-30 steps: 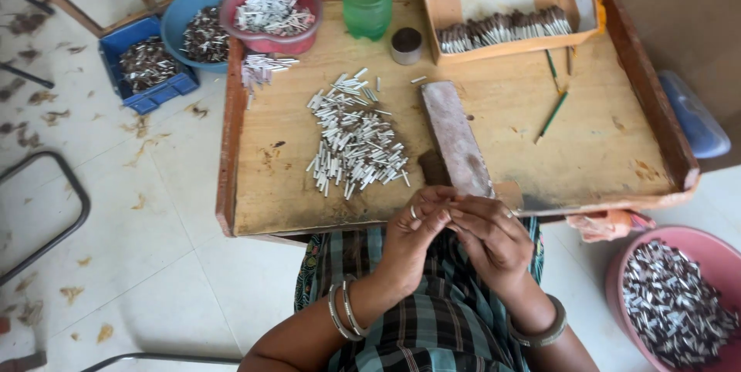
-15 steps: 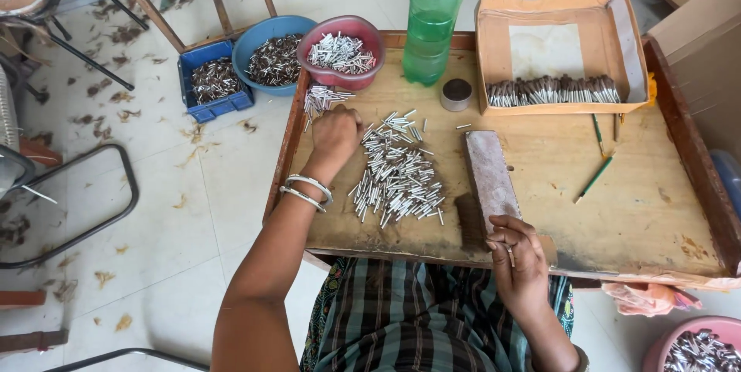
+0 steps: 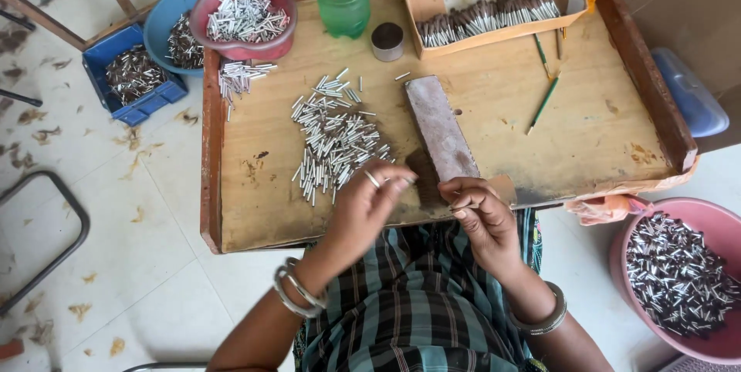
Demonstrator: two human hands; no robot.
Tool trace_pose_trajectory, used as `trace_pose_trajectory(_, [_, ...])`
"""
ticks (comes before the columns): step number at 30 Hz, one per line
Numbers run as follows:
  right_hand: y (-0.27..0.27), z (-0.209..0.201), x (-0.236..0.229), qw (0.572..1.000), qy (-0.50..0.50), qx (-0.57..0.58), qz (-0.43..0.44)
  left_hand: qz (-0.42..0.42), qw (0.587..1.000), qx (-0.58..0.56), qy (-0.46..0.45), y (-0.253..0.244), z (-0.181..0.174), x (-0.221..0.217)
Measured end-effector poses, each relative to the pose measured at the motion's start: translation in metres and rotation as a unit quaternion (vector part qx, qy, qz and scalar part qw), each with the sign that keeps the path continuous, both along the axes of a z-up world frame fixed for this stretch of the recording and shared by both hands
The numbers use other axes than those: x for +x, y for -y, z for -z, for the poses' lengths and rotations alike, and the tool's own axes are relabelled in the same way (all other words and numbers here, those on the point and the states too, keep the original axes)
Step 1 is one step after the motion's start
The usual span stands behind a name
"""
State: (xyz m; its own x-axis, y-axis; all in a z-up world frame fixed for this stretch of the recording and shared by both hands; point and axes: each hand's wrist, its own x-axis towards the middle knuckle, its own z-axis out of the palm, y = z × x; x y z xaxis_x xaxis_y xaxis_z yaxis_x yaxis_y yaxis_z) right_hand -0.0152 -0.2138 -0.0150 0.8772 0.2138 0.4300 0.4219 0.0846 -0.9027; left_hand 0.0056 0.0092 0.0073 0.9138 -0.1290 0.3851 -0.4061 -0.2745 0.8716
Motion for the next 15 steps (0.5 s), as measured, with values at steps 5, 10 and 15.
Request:
trace_pose_trajectory(5, [0.007, 0.003, -0.012, 1.000, 0.007, -0.007, 0.011, 0.135, 0.956, -0.252, -0.067, 0.052, 0.031, -0.038])
trace_pose_trajectory(10, [0.014, -0.001, -0.020, 0.994, 0.043, -0.076, 0.060, 0.179, 0.879, -0.398, -0.191, 0.064, 0.050, -0.046])
trace_pose_trajectory(15, [0.016, -0.018, -0.021, 0.974, 0.123, -0.166, 0.089, 0.183, 0.890, -0.373, -0.184, 0.059, 0.042, -0.048])
